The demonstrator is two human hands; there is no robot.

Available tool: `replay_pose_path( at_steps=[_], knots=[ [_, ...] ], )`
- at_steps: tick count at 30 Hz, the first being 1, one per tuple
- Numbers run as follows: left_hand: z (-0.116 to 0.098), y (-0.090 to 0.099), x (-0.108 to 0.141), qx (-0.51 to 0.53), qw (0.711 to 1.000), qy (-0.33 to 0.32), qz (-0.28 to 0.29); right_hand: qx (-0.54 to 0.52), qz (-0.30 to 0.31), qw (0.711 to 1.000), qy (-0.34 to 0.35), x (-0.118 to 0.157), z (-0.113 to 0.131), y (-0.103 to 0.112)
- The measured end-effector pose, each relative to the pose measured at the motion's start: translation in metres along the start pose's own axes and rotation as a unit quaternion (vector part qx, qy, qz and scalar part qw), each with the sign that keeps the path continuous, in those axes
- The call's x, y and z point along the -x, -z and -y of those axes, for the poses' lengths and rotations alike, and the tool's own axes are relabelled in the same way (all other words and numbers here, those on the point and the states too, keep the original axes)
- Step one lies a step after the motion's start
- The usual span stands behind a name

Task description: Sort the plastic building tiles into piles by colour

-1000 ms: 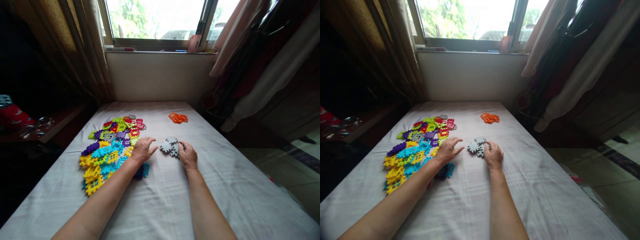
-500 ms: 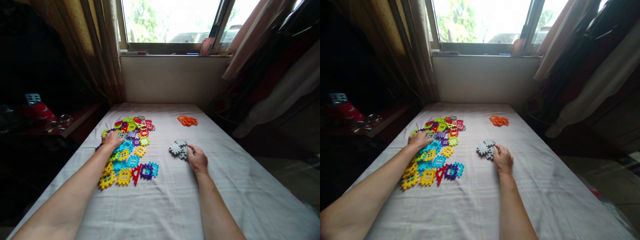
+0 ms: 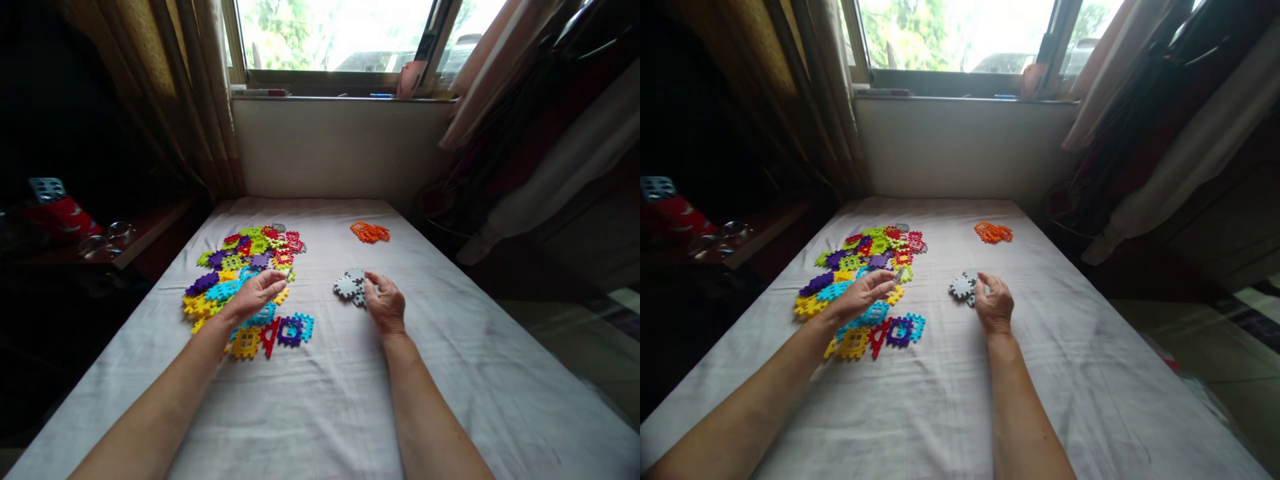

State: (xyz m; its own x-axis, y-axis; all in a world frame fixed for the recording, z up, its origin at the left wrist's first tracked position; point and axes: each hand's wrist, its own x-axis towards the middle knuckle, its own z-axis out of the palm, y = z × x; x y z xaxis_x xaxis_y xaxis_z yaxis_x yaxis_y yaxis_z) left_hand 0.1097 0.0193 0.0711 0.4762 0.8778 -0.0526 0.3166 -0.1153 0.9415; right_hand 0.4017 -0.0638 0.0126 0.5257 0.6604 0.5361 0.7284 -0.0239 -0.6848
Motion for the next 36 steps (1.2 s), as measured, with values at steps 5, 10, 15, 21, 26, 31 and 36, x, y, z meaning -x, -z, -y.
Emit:
replay_pose_path(
  at_steps=[5, 10, 15, 21, 26, 31, 36],
  knots=[
    [-0.004, -0.058, 0.007, 0.119, 0.989, 0.04, 0.071, -0.066, 0.098, 0.991, 0.067, 0.014, 0.03, -0.007],
    [-0.01, -0.075, 0.006, 0.163, 0.98, 0.046, 0.105, -0.172, 0.144, 0.974, 0.038, 0.022, 0.048, -0.015],
    [-0.012, -0.08, 0.001, 0.16, 0.981, 0.05, 0.097, -0.304, 0.171, 0.936, -0.052, 0.018, 0.046, -0.019],
    [-0.011, -0.044, -0.011, 0.12, 0.991, 0.021, -0.053, -0.183, 0.007, 0.967, -0.179, -0.006, 0.01, -0.001],
    [0.004, 0.028, -0.026, 0.008, 0.988, 0.017, -0.156, -0.065, 0.014, 0.977, -0.205, -0.011, -0.002, 0.003],
    [0.02, 0.092, -0.037, -0.249, 0.939, 0.057, -0.229, 0.054, -0.035, 0.99, -0.125, -0.006, -0.012, -0.003],
    [0.022, 0.099, -0.048, -0.47, 0.864, 0.082, -0.158, 0.061, -0.073, 0.991, -0.097, -0.004, -0.029, -0.009]
  ],
)
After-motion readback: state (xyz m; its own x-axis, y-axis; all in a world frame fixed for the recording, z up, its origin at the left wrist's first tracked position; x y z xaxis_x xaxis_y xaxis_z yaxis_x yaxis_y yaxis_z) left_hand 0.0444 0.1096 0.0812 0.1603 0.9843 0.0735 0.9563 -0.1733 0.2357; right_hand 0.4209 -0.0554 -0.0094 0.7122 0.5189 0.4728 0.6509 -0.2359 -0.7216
